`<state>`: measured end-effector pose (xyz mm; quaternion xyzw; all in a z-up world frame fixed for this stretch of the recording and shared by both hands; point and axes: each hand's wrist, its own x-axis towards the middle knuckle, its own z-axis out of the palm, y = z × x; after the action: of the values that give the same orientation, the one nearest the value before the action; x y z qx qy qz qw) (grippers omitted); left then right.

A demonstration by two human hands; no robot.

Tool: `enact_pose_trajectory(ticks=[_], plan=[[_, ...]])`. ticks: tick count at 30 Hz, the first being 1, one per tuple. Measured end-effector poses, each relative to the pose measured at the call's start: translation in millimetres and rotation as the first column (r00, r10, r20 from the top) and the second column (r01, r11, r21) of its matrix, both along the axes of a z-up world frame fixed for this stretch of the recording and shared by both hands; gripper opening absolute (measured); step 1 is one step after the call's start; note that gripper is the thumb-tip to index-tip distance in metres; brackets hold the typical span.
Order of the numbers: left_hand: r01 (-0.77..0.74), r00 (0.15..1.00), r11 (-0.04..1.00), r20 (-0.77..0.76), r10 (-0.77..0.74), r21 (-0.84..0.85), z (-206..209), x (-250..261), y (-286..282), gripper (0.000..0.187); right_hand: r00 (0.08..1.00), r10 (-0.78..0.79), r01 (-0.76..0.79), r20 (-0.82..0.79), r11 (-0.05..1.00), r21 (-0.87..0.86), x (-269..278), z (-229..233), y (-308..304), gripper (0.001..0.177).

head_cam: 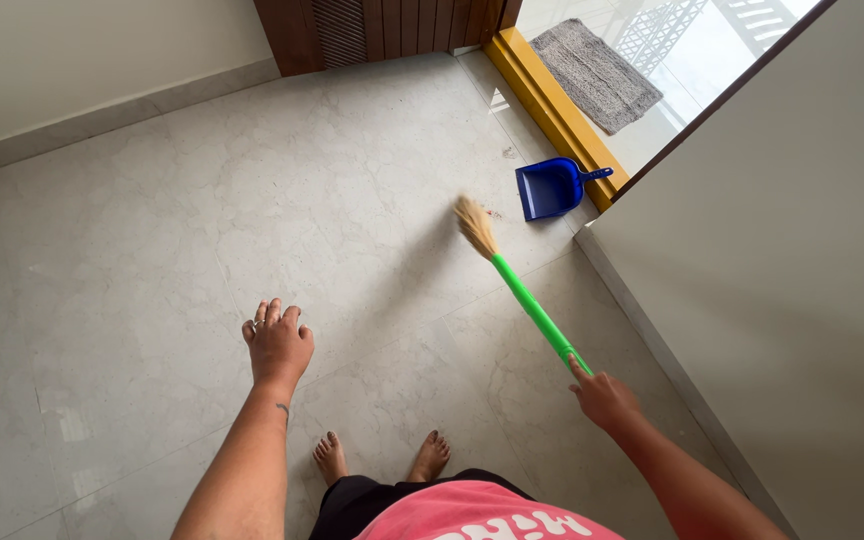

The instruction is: The person sweeps the tiled floor of a bedroom using a green broom. They move around the room, sweeping near the bed, a cabinet, and the door, and open the door to sweep the threshold area.

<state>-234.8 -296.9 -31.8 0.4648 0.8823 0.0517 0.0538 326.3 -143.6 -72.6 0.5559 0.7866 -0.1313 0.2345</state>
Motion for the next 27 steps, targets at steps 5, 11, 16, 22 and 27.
enact_pose_trajectory(ticks=[5, 11, 16, 22, 27], plan=[[-0.002, 1.0, 1.0, 0.014, 0.002, 0.012, 3.8, 2.0, -2.5, 0.035, 0.935, 0.335, -0.337, 0.112, 0.941, -0.004, 50.5, 19.8, -61.2, 0.068], [-0.013, 1.0, 1.0, 0.01, 0.013, 0.019, 10.3, -5.9, -6.3, 0.035, 0.774, 0.631, -0.615, 0.056, 0.77, -0.17, 112.0, 35.0, -115.3, 0.084], [-0.003, 1.0, 1.0, -0.012, 0.003, 0.006, 6.3, -9.1, -11.1, 0.035, 0.798, 0.589, -0.515, 0.131, 0.778, -0.361, 178.0, 77.8, -109.3, 0.073], [0.016, 1.0, 1.0, -0.002, -0.016, -0.009, 1.0, 3.3, -8.2, 0.035, 0.94, 0.184, -0.16, 0.288, 0.982, -0.103, 196.2, 87.0, -76.6, 0.063], [0.069, 0.998, 0.998, 0.005, -0.069, 0.015, -1.2, 17.2, 8.2, 0.035, 0.988, 0.047, -0.062, 0.144, 0.993, 0.102, 142.7, 41.8, -34.9, 0.061]])
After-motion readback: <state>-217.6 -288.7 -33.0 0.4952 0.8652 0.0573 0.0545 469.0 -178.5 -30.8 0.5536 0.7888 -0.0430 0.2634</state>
